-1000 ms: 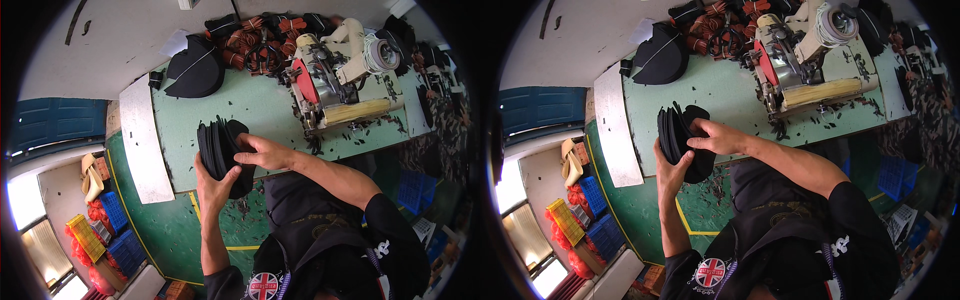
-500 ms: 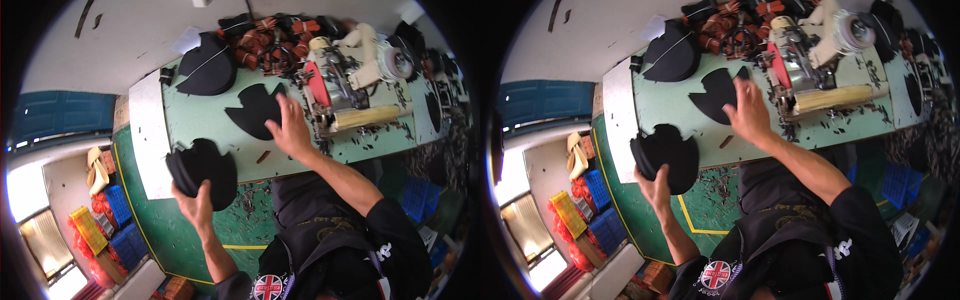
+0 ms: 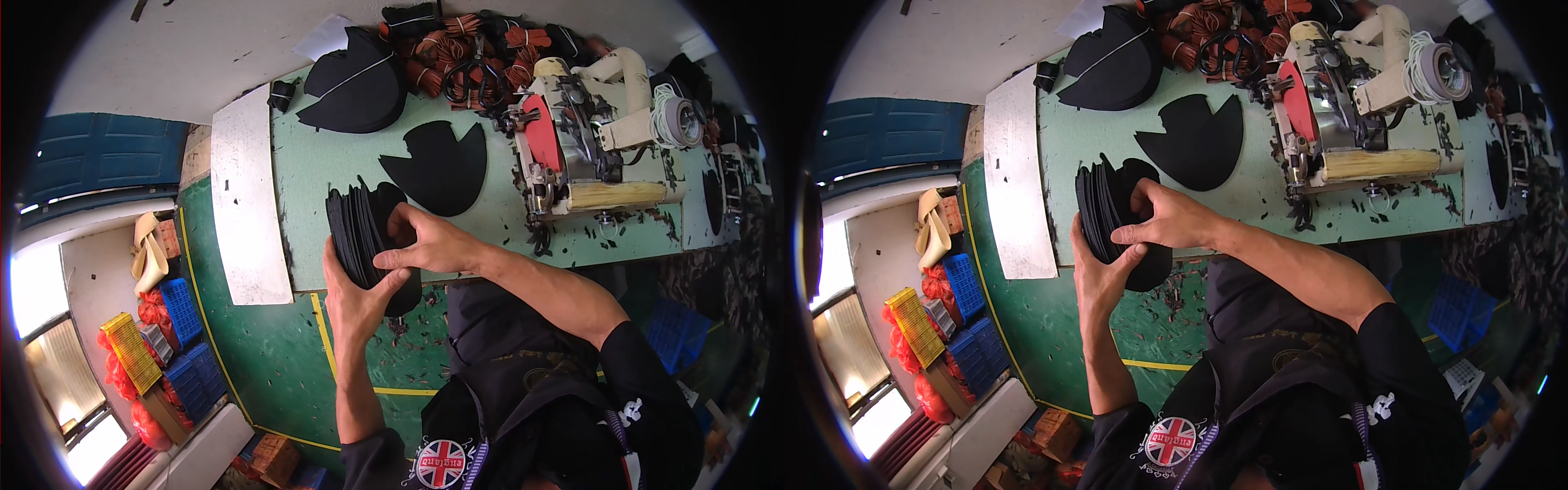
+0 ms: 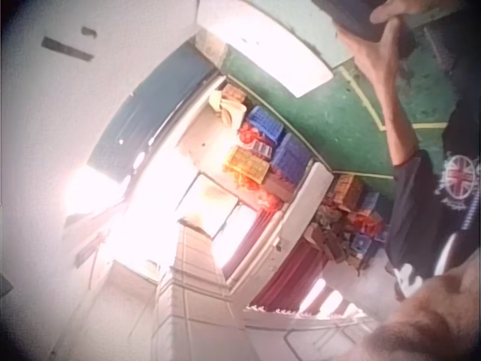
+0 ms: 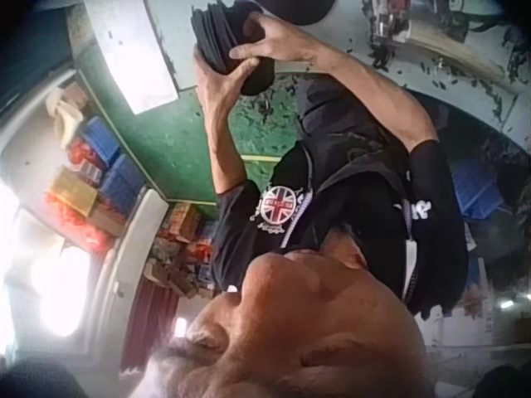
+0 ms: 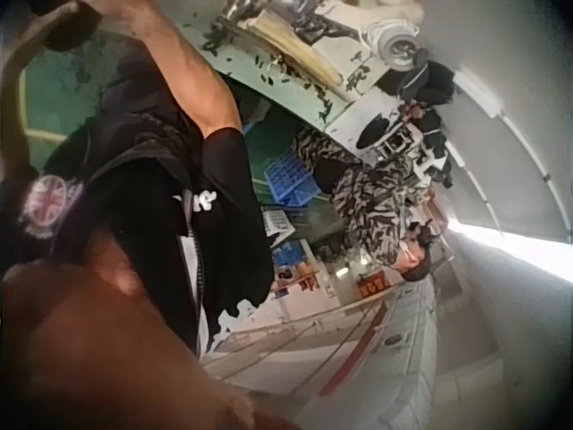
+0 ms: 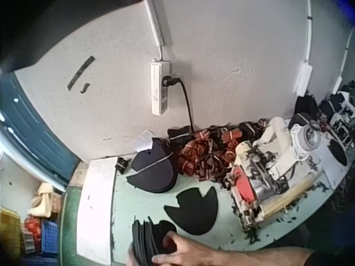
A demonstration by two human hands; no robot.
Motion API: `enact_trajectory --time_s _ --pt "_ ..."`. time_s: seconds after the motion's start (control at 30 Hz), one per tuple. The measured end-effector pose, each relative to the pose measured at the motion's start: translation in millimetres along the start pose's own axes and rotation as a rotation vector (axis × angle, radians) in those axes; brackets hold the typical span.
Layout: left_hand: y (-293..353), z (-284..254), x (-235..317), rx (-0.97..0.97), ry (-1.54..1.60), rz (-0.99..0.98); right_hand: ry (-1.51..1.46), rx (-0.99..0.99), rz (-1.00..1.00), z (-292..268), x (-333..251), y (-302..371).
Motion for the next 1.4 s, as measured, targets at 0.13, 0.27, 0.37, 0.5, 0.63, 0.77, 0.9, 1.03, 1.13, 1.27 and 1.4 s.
enact_trajectory --time_s 0.13,0.27,0.37,0.5,0.63,0.77,0.9,1.03,1.13,1.27,1.4 --pt "-4.6 -3.5 -12.3 -0.072 0.166 0.038 -0.109 0.014 -0.034 -0.8 -1.7 1.1" --pt "-6.4 -1.9 -14.3 -0.019 0.259 -0.007 -0.097 0.047 -0.026 7.3 -8.4 7.0" --pt "-7.9 -1.7 -31.0 0.115 0.335 -0.084 0.312 0.232 -0.343 23.4 -12.3 6.1" --pt "12.6 -17.0 -70.5 0.29 0.898 -0.132 0.29 0.328 -0.3 25.3 -43.7 -4.5" --pt "51.8 -38.0 -87.7 0.47 1.011 -0.165 0.56 0.602 -0.927 38.9 -82.4 -19.7" --pt "68.6 -34.6 -71.1 0.561 0.917 -0.219 0.863 0.451 -0.786 58.3 -34.9 -44.6" --pt "61.2 -15.2 -44.0 0.468 0.435 -0.093 0.114 -0.106 -0.112 53.7 -20.1 0.0" --pt "45.5 2.7 -8.5 0.313 -0.057 0.053 0.261 -0.016 -0.082 36.5 -24.4 22.1" --pt "32.2 14.3 -0.2 0.196 0.017 0.041 0.073 0.0 -0.037 15.4 -4.1 20.0" --pt "23.2 14.4 1.3 0.06 -0.027 0.026 -0.13 -0.063 0.125 0.4 4.3 22.5" --pt "18.4 11.6 1.7 -0.013 0.028 0.002 -0.106 -0.075 0.02 -5.7 10.7 22.1"
Point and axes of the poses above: each hand's wrist, its own y-axis away from the middle knuckle, its own z-axis out of the palm, x = y × z, the point moved 2 cm from there along -y, towards the middle knuckle
